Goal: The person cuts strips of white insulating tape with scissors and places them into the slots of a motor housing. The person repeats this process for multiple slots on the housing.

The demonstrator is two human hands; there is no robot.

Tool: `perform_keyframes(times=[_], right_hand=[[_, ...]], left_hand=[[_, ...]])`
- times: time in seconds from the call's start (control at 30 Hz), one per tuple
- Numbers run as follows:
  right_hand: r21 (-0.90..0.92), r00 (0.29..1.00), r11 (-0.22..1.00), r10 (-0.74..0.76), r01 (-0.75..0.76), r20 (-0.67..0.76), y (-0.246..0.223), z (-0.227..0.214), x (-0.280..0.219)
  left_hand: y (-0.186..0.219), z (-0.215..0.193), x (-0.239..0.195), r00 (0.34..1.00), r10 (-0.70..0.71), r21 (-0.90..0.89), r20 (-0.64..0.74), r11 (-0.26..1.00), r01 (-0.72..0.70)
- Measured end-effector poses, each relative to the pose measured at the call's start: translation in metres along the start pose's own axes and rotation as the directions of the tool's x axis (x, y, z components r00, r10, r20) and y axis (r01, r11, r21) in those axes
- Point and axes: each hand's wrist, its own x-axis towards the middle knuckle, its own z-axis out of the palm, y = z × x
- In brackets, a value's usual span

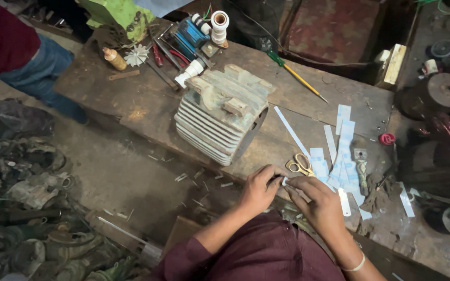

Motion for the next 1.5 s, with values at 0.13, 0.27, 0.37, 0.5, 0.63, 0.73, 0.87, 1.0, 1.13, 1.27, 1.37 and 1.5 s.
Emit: perform_keyframes(times=[0.13,0.27,0.37,0.5,0.63,0.73,0.87,1.0,1.13,1.27,1.37,1.5], right_hand=[[-0.016,0.998,0.998,-0.058,0.058,-0.023,0.004,-0.002,-0.001],[0.012,0.999,0.999,-0.044,0.044,0.016,0.017,-0.006,-0.004],[0.025,0.996,0.996,-0.085,0.085,0.014,0.027,-0.003,-0.01],[0.082,0.992,0.989,0.126,-0.127,0.02,0.044,0.002,-0.017],[0.148,0.98,0.97,0.198,-0.194,-0.013,0.06,0.009,-0.021],[0.316,0.978,0.929,0.208,-0.192,-0.017,0.065,0.007,-0.02],[0.122,0.989,0.985,-0.114,0.125,-0.095,0.066,-0.007,-0.029],[-0.062,0.961,0.963,-0.267,0.263,-0.071,0.064,-0.016,-0.041],[-0.008,0.984,0.987,-0.16,0.16,-0.077,0.068,-0.011,-0.043],[0.318,0.954,0.899,0.28,-0.301,0.111,0.083,-0.002,-0.045],[0.407,0.99,0.902,0.138,-0.143,0.043,0.099,0.006,-0.047],[0.368,0.98,0.908,0.189,-0.2,0.067,0.128,0.018,-0.047]], left_hand=[[0.007,0.005,-0.001,0.999,0.014,-0.008,-0.038,1.0,-0.015],[0.009,0.013,-0.006,0.998,0.025,0.007,-0.052,1.0,-0.025],[0.005,0.016,-0.011,0.999,0.011,0.006,-0.042,1.0,-0.011],[0.004,0.024,-0.017,1.0,0.0,-0.046,-0.018,0.999,0.0],[0.012,0.039,-0.017,0.996,-0.067,-0.13,-0.06,0.99,0.058],[0.022,0.04,-0.017,0.993,0.053,-0.135,-0.107,0.989,-0.068],[0.027,0.027,-0.019,1.0,0.028,-0.029,0.014,0.999,-0.028],[0.019,0.026,-0.017,0.953,-0.241,-0.177,0.185,0.945,0.274],[0.013,0.036,-0.021,0.982,-0.16,0.023,0.097,0.987,0.158],[0.004,0.049,-0.026,0.992,0.126,0.1,0.003,0.987,-0.126],[-0.006,0.054,-0.022,0.988,0.149,0.082,0.031,0.985,-0.151],[-0.032,0.051,-0.008,0.972,-0.086,-0.131,0.22,0.984,0.117]])
